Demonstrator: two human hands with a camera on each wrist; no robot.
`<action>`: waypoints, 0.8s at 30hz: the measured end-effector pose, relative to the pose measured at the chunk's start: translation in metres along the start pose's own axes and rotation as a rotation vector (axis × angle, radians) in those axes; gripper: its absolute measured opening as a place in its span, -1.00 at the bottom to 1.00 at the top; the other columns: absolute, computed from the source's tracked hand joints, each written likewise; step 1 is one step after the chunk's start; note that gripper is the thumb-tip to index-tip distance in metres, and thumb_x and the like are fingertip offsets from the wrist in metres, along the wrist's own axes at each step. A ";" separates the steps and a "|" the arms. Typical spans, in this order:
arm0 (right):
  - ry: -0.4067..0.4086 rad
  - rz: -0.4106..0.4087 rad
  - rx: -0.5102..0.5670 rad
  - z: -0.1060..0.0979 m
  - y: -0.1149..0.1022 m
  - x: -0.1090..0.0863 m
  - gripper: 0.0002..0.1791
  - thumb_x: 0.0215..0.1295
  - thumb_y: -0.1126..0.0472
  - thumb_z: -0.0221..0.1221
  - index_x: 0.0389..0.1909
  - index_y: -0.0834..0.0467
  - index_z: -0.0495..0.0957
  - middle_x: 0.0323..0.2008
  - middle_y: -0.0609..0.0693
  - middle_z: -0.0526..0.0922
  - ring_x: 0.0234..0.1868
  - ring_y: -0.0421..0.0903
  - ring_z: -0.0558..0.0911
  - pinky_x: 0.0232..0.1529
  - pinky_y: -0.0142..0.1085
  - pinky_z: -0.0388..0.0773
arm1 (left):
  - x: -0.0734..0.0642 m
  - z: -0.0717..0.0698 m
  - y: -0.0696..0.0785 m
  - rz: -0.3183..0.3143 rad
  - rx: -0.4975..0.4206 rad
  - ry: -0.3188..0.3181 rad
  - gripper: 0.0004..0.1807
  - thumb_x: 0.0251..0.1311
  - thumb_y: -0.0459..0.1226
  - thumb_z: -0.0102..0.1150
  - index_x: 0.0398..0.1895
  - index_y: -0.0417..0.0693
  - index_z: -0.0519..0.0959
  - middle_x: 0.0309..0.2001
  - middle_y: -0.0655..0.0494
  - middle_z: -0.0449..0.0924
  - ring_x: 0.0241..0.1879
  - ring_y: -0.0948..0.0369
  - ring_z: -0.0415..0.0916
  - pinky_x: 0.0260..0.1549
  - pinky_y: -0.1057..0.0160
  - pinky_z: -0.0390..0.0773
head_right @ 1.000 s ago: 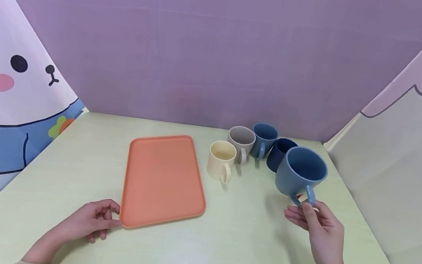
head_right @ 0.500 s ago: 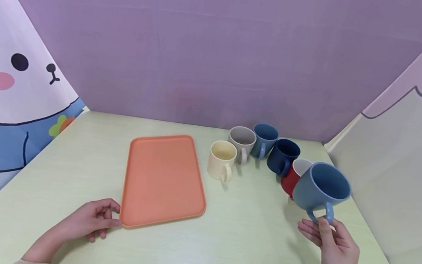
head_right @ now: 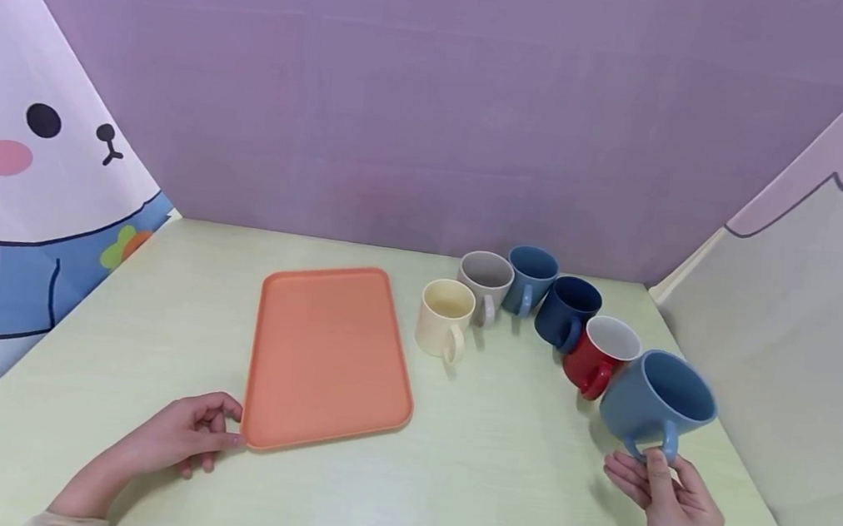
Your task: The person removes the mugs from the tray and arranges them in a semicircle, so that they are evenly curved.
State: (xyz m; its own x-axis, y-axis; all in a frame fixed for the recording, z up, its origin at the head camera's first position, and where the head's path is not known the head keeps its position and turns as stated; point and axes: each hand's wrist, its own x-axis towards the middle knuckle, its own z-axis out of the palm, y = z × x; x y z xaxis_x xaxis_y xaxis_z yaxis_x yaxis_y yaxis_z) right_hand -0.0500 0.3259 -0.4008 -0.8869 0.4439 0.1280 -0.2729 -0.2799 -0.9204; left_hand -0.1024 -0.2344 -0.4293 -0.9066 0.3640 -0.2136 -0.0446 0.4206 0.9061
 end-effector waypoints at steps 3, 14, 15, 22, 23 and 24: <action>-0.011 0.015 0.012 -0.002 0.007 0.000 -0.84 0.44 0.31 0.11 -0.12 0.30 0.60 -0.37 0.19 0.75 -0.39 0.03 0.77 -0.38 -0.19 0.66 | 0.000 0.000 0.000 -0.007 -0.007 0.000 -0.57 0.23 -0.16 0.36 -0.01 -0.27 0.47 -0.46 0.01 0.51 -0.60 0.12 0.56 -0.77 0.32 0.47; -0.003 0.145 -0.119 -0.006 0.022 0.000 -0.85 0.42 0.19 0.18 -0.16 0.20 0.61 -0.35 0.10 0.77 -0.37 0.00 0.77 -0.36 -0.21 0.67 | 0.001 0.000 -0.001 -0.004 -0.013 0.001 -0.58 0.24 -0.17 0.36 -0.01 -0.27 0.47 -0.46 0.01 0.50 -0.60 0.12 0.56 -0.77 0.34 0.46; -0.008 0.152 -0.136 -0.006 0.022 0.000 -0.85 0.42 0.18 0.18 -0.17 0.20 0.60 -0.35 0.09 0.77 -0.36 -0.01 0.77 -0.35 -0.21 0.67 | 0.001 0.000 -0.001 -0.005 -0.013 0.001 -0.58 0.24 -0.17 0.36 -0.01 -0.27 0.47 -0.46 0.01 0.50 -0.60 0.12 0.56 -0.77 0.34 0.45; -0.106 0.151 -0.239 -0.002 0.024 0.001 -0.85 0.45 0.18 0.15 -0.15 0.19 0.60 -0.33 0.02 0.77 -0.33 -0.07 0.77 -0.31 -0.25 0.67 | 0.000 0.000 -0.001 -0.006 -0.012 0.001 -0.57 0.24 -0.16 0.36 -0.01 -0.26 0.47 -0.46 0.01 0.50 -0.60 0.12 0.56 -0.77 0.34 0.46; -0.130 0.146 -0.253 -0.001 0.024 0.001 -0.85 0.46 0.19 0.14 -0.15 0.19 0.59 -0.32 0.02 0.77 -0.32 -0.08 0.77 -0.31 -0.25 0.67 | 0.000 0.000 -0.001 -0.007 -0.012 0.001 -0.57 0.24 -0.16 0.36 -0.01 -0.26 0.47 -0.46 0.01 0.50 -0.60 0.12 0.56 -0.77 0.34 0.46; -0.154 0.134 -0.260 0.001 0.024 0.002 -0.85 0.47 0.21 0.13 -0.15 0.22 0.58 -0.32 0.02 0.77 -0.32 -0.08 0.77 -0.31 -0.25 0.67 | 0.000 0.000 -0.001 -0.006 -0.012 0.002 -0.57 0.23 -0.16 0.36 -0.01 -0.26 0.47 -0.45 0.01 0.50 -0.60 0.12 0.56 -0.77 0.33 0.46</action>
State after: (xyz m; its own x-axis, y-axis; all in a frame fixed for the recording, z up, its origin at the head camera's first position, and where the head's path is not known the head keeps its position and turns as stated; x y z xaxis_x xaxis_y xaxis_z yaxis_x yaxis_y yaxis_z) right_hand -0.0584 0.3194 -0.4228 -0.9599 0.2782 0.0351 -0.0628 -0.0914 -0.9938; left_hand -0.1027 -0.2347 -0.4299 -0.9069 0.3601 -0.2189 -0.0553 0.4132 0.9090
